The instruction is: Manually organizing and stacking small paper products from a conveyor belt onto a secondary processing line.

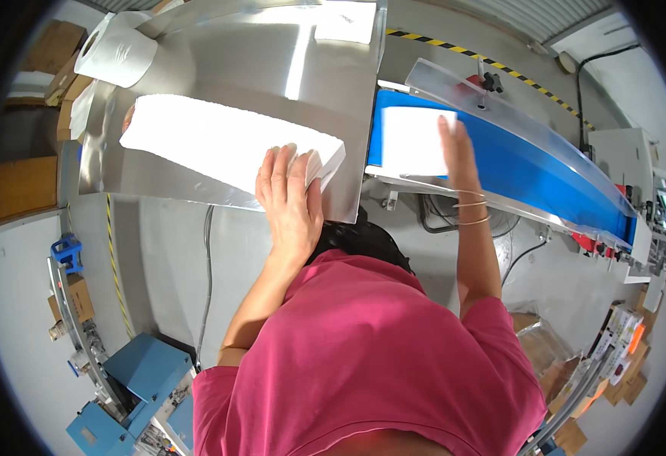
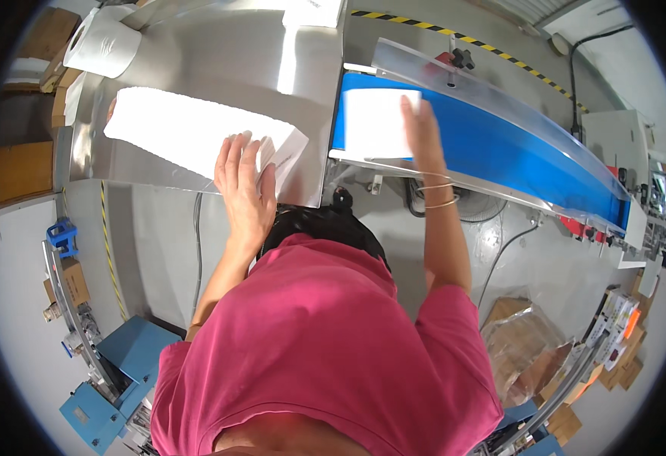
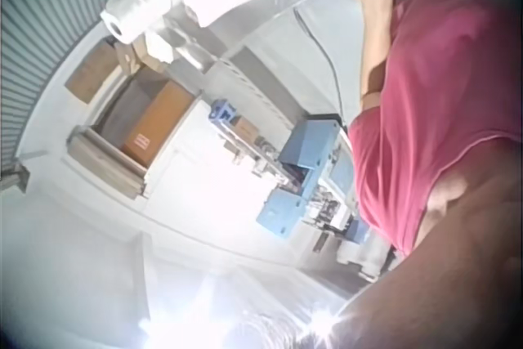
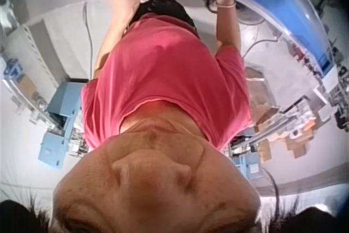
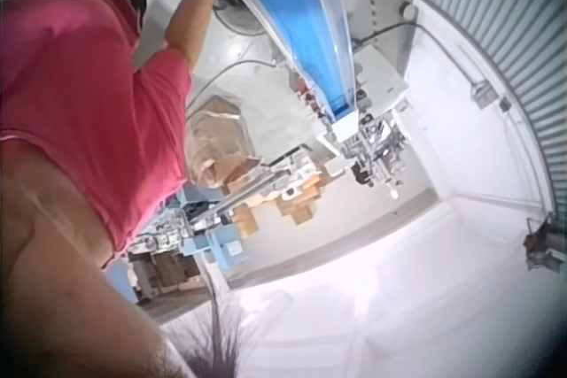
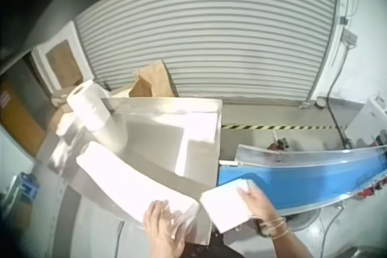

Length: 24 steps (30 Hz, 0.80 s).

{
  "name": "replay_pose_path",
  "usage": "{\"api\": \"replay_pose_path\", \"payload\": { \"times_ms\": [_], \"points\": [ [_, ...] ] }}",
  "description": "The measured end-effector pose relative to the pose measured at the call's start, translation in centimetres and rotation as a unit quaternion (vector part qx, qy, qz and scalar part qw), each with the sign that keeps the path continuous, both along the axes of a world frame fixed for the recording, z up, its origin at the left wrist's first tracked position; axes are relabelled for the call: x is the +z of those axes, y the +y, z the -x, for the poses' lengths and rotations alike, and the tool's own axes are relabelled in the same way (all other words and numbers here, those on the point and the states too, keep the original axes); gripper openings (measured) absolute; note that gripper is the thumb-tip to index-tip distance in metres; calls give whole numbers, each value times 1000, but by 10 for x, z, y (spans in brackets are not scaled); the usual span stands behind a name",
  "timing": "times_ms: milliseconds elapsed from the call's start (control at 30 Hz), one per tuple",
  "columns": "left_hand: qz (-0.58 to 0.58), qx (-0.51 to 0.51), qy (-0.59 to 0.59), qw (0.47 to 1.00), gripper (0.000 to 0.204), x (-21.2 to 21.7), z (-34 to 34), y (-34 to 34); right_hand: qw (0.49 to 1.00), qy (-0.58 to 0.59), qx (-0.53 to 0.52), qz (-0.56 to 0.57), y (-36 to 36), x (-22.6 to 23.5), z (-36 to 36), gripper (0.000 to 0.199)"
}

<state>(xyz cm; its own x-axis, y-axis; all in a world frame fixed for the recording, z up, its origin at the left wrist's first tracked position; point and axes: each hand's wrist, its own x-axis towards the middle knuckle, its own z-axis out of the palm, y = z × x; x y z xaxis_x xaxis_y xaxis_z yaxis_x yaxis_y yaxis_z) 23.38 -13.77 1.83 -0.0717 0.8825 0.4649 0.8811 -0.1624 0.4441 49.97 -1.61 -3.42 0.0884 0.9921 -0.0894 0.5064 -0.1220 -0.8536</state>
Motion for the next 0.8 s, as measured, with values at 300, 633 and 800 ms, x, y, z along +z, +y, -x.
{"api": "replay_pose_path", "payload": {
  "times_ms": [300,633,800],
  "points": [
    [12,-7,3,1000,33,4,2,0,920,-315,-65,-224,-7,6,-39,52],
    [29,-19,-21,999,21,15,1,2,895,77,430,-86,-11,35,89,40],
    [20,24,-13,999,34,3,12,2,972,140,189,20,-11,-4,50,33]
  ]
}}
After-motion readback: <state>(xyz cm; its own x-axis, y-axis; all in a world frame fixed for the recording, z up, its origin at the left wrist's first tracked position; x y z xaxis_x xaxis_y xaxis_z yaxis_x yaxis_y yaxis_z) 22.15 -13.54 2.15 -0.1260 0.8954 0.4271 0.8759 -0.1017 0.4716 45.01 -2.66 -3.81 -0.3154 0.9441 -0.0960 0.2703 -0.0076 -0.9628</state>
